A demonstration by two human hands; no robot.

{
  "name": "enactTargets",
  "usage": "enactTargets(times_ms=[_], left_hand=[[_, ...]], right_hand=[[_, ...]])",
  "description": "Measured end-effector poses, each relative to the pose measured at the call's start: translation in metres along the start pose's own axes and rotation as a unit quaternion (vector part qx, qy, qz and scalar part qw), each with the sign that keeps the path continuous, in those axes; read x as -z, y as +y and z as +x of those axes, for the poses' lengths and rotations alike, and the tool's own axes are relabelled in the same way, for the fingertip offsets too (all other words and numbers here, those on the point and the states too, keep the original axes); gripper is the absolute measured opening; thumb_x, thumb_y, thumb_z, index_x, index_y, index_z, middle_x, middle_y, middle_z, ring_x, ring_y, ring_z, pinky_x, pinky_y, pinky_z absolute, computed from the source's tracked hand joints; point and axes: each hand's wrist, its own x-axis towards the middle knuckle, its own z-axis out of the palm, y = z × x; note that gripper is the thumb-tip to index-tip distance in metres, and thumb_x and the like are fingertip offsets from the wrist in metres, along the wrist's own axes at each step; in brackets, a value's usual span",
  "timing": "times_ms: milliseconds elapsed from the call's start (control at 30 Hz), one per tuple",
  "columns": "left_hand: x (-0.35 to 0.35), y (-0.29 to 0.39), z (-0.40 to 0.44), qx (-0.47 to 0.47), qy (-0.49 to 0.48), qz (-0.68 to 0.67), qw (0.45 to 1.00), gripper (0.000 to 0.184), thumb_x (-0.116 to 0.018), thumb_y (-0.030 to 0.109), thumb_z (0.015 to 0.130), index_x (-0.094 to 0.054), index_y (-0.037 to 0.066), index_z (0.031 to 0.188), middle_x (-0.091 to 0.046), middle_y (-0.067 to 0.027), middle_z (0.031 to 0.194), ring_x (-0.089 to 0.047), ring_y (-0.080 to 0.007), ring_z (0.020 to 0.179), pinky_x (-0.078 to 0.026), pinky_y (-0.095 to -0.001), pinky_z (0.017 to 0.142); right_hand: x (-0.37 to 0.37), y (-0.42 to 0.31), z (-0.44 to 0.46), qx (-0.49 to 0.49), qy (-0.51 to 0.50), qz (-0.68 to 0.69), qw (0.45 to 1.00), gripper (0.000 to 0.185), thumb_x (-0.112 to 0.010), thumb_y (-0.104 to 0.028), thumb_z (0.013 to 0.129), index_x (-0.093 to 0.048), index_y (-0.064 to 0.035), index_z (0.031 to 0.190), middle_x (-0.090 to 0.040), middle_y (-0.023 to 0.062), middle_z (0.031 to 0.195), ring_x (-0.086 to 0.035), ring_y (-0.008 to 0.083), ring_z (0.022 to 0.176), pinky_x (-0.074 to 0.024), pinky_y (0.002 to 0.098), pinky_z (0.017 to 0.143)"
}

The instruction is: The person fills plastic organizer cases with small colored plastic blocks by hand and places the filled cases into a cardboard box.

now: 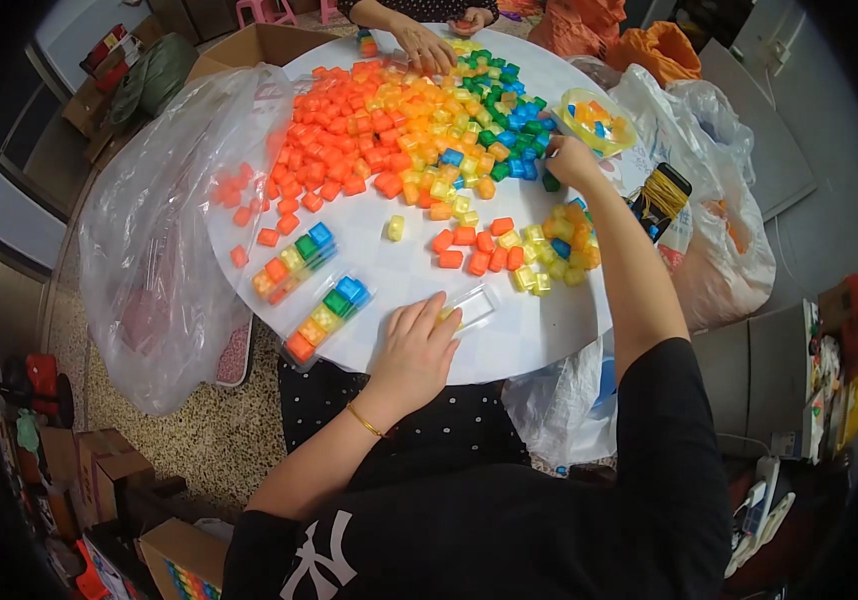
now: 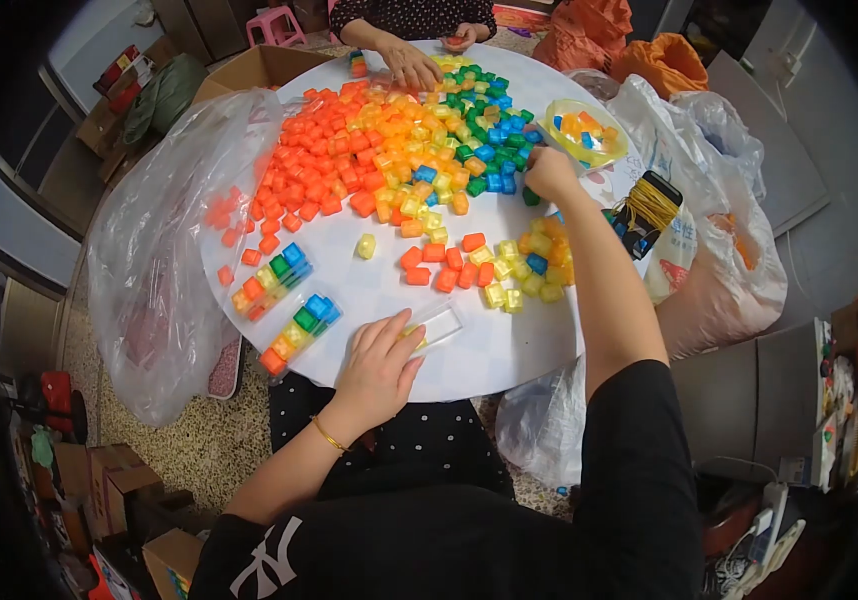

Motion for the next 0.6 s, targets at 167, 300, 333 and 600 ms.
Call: enactTargets(times_ms=[167, 300, 333, 600], left_hand=[[0.000, 0.000, 0.000, 0.011, 0.003, -0.014, 1.000, 0.035, -0.062, 0.011, 0.079, -0.056, 0.001, 0.112, -0.049, -0.0186, 0.124, -0.047, -0.0319, 0.111, -0.035, -0.0422, 0.096], [0.000, 0.001, 0.001, 0.010, -0.001, -0.008, 1.000, 0.035, -0.062, 0.011, 0.078, -0.057, 0.000, 0.111, -0.049, -0.0184, 0.124, -0.047, -0.0315, 0.111, -0.035, -0.0420, 0.096], [0.000, 0.002, 0.000, 0.009, -0.006, -0.009, 1.000, 0.035, -0.062, 0.011, 0.078, -0.057, 0.000, 0.111, -0.049, -0.0184, 0.124, -0.047, -0.0315, 0.111, -0.035, -0.0420, 0.096], [-0.005, 0.005, 0.001, 0.055, 0.034, -0.003, 0.998, 0.043, -0.060, 0.011, 0.079, -0.052, 0.001, 0.120, -0.050, -0.0188, 0.123, -0.047, -0.0312, 0.110, -0.035, -0.0414, 0.094]], right_hand=[[0.021, 0.015, -0.010, -0.056, -0.064, -0.046, 0.995, 0.025, -0.059, -0.012, 0.070, -0.068, -0.0021, 0.091, -0.067, 0.0191, 0.087, -0.064, 0.0322, 0.083, -0.0500, 0.0366, 0.074], [0.028, -0.027, -0.045, -0.046, -0.060, -0.045, 0.996, 0.033, -0.063, -0.019, 0.070, -0.067, 0.0014, 0.096, -0.066, 0.0203, 0.090, -0.064, 0.0318, 0.083, -0.0506, 0.0358, 0.073], [0.023, -0.024, -0.047, -0.050, -0.061, -0.043, 0.996, 0.033, -0.063, -0.019, 0.070, -0.067, 0.0014, 0.096, -0.066, 0.0203, 0.090, -0.064, 0.0318, 0.083, -0.0506, 0.0358, 0.073], [-0.009, -0.128, -0.197, 0.175, 0.139, 0.214, 0.951, 0.039, -0.072, -0.013, 0.069, -0.059, -0.0016, 0.104, -0.060, 0.0159, 0.097, -0.060, 0.0293, 0.089, -0.0476, 0.0365, 0.078]])
